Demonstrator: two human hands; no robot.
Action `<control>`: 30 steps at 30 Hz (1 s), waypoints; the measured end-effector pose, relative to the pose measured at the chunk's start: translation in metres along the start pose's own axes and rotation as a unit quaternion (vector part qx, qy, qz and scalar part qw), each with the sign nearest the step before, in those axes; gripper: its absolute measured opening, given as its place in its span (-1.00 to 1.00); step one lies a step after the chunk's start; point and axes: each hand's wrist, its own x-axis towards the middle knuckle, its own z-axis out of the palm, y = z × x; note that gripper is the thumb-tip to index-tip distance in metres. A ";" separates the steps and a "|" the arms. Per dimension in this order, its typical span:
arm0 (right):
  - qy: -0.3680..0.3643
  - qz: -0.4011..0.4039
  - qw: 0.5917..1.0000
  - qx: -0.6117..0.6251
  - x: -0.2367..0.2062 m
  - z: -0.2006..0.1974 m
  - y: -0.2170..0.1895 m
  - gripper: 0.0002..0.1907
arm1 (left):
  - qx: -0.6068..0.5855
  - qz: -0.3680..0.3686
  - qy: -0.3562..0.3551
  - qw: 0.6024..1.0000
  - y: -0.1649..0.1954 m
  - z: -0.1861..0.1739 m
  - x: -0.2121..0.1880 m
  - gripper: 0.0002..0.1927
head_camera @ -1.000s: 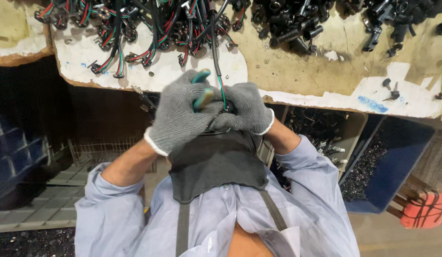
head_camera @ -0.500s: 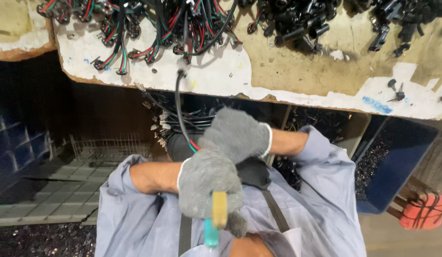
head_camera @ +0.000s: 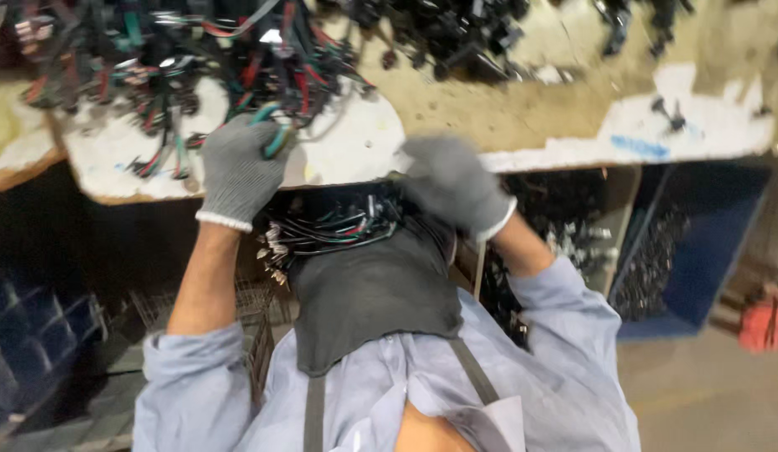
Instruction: The person repeatedly picks up small black plastic connectors and wire bundles from a workbench, joins them together by hand, and places the assembled units into a yellow bin. The process is continuous and repetitive throughout the clip.
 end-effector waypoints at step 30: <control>0.152 0.201 0.937 0.241 -0.010 0.027 -0.008 -0.77 | -0.026 0.025 -0.135 0.990 0.031 0.040 0.008 -0.72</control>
